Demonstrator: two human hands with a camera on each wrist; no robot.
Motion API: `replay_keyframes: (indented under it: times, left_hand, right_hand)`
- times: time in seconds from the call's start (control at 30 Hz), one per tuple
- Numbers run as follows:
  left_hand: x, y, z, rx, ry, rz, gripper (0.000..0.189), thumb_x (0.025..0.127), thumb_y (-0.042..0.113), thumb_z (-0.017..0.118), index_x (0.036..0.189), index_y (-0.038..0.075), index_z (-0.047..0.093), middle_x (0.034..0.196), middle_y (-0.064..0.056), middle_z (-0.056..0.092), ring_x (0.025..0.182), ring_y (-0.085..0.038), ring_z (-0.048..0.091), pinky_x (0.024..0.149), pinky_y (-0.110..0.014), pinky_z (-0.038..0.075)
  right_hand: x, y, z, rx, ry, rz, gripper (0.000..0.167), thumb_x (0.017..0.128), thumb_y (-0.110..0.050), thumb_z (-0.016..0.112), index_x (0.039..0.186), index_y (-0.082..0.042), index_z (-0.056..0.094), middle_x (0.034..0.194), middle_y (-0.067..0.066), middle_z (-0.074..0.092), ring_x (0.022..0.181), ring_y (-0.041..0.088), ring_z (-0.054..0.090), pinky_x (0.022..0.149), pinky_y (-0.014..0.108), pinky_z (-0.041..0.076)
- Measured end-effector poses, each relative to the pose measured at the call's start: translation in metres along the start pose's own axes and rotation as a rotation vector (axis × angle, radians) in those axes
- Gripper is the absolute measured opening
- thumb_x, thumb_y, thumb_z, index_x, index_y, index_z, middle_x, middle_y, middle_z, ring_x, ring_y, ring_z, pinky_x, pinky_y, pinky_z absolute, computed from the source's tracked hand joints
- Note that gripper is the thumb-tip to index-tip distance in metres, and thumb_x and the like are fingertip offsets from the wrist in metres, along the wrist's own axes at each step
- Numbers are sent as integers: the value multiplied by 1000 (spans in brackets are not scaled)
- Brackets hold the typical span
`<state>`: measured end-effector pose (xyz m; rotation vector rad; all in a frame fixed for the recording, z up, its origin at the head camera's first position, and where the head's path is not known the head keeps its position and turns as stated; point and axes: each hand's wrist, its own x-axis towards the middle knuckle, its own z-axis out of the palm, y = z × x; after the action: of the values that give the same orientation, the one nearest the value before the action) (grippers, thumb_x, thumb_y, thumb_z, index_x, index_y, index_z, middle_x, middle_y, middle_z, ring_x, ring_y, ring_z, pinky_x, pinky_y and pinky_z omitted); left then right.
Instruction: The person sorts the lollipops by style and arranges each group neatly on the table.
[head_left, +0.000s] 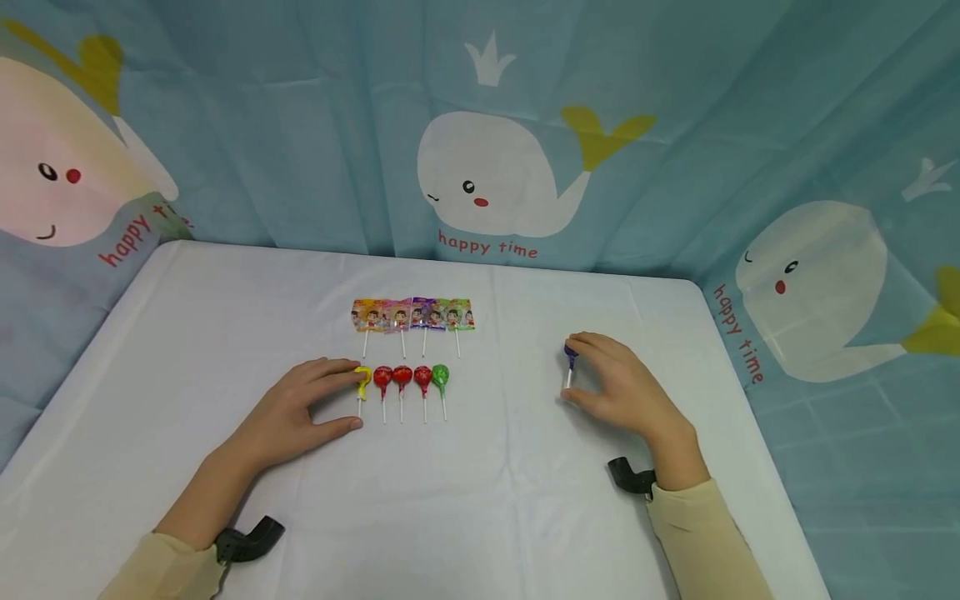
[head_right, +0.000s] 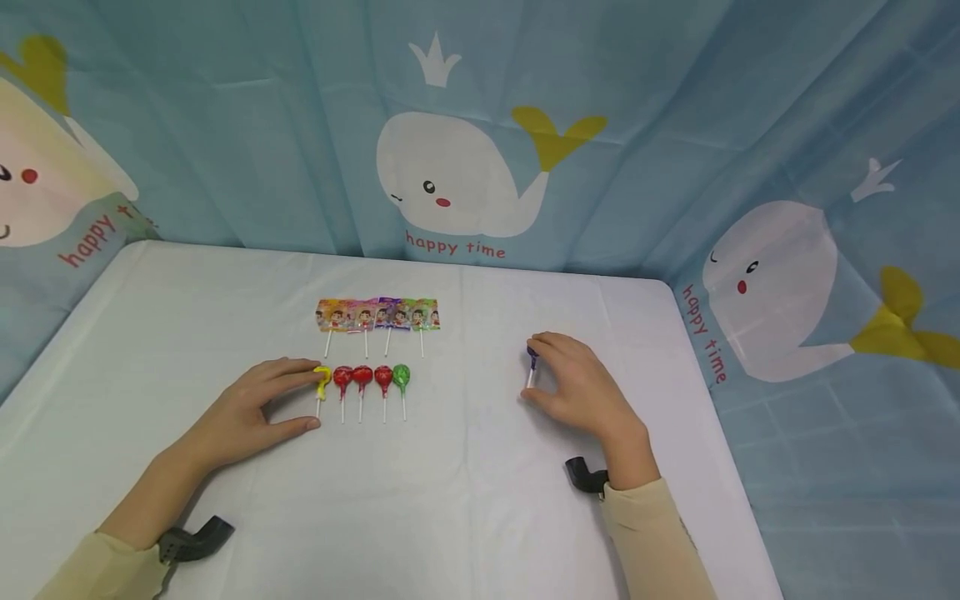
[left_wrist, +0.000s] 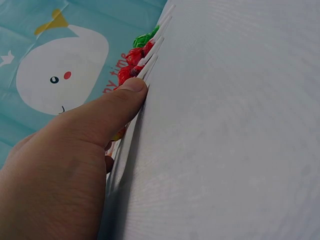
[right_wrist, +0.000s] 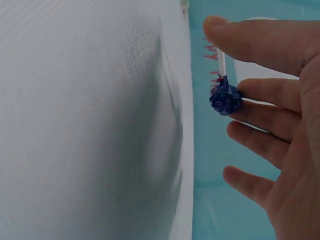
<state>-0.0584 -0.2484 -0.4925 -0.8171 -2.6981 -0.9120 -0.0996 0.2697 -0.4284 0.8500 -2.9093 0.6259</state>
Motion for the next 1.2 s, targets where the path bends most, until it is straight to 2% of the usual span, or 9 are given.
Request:
replay_keyframes:
  times: [0.1,0.47,0.73,0.93,1.2]
  left_hand:
    - [1,0,0,3,-1,2,70,79,33,100,143,26,73,152,2,64,142,-29,56,123,-28,31]
    - [0,0,-2,6,-17,-10,68,81,34,99,143,27,73,151,1,64,142,-30,56,123,-39,37]
    - [1,-2,-1,-4,-3,5,69,80,32,100,143,26,73,151,1,64,142,-28,57,127,-28,26]
    - [0,-2,0,-5,2,7,71,79,32,101,144,27,73,152,2,64,142,-27,56,127,-24,22]
    - [-1,-1,0,-2,-27,-20,68,82,35,99,144,27,72,152,2,63,143,-30,55,123,-40,36]
  right_hand:
    - [1,-3,0,7,-4,0,77,86,-27,95,150,1,62,154,17,60,146,41,53,122,58,40]
    - [5,-8,2,-5,-14,-29,77,86,-28,95,150,1,62,153,16,61,145,40,54,122,57,41]
    - [10,-11,6,-11,-36,-35,79,87,-31,95,151,1,61,153,15,61,145,38,54,122,55,41]
    - [13,-17,9,-9,-60,-30,79,88,-32,93,152,0,60,155,14,60,146,36,53,123,54,40]
    - [18,-24,11,-3,-56,-47,77,88,-32,93,151,-1,62,155,13,60,146,36,53,123,55,40]
